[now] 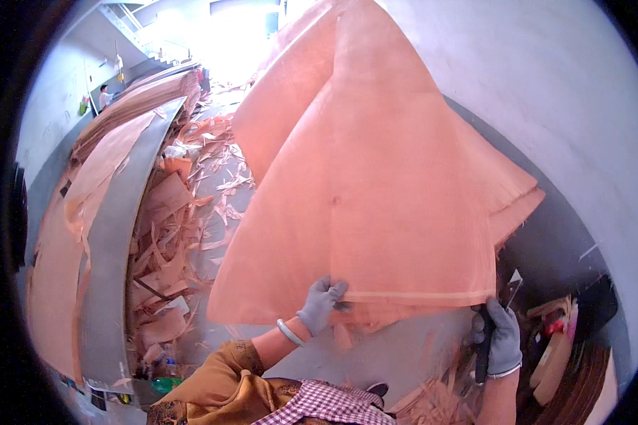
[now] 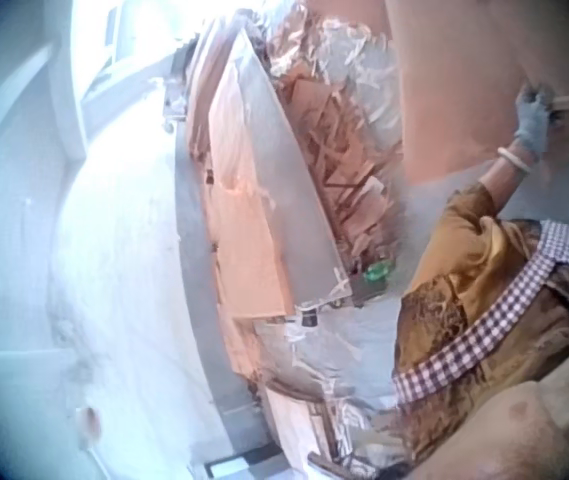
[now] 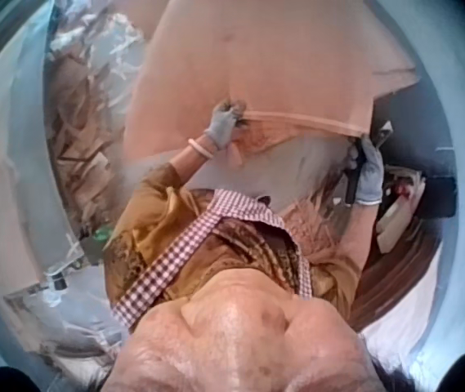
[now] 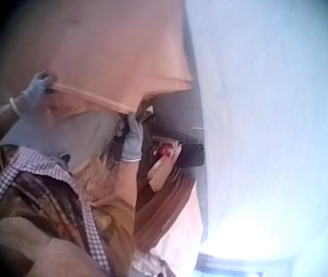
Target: The person cuts strips of wood veneer from a large sheet using a hand tool, measuring lengths and organizing the cut pieces into stacks.
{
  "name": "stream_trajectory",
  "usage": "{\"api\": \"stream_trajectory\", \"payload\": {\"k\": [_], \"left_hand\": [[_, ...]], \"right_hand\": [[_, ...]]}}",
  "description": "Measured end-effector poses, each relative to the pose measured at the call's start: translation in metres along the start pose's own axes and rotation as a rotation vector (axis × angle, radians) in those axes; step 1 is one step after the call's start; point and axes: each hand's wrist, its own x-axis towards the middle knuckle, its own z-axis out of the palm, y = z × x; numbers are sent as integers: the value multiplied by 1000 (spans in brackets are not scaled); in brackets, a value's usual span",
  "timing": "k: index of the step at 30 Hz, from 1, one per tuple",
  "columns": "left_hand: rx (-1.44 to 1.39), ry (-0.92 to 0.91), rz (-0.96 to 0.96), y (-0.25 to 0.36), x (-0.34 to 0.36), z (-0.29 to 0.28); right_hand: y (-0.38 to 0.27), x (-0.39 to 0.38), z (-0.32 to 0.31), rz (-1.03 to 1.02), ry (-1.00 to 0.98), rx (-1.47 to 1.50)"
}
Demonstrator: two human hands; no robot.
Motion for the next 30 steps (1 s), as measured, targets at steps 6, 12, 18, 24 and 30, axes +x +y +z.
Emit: {"api": "stream_trajectory", "payload": {"k": [6,12,18,24,30], "left_hand": [[23,17,48,-33,104,115],[91,65,35,-65,178,212],[172,97,12,-93,223,272],[311,59,-71,-122,277,314],[201,43,-249,-137,348,368]], "right_hand": [[-51,121,-84,-34,-29,-63],[-75,234,-177,21,-102,3],[-76,315,-246,114,-106,-9],[-75,397,-298,113,-96,-93],[-102,488,-328,151,-76,-150]]}}
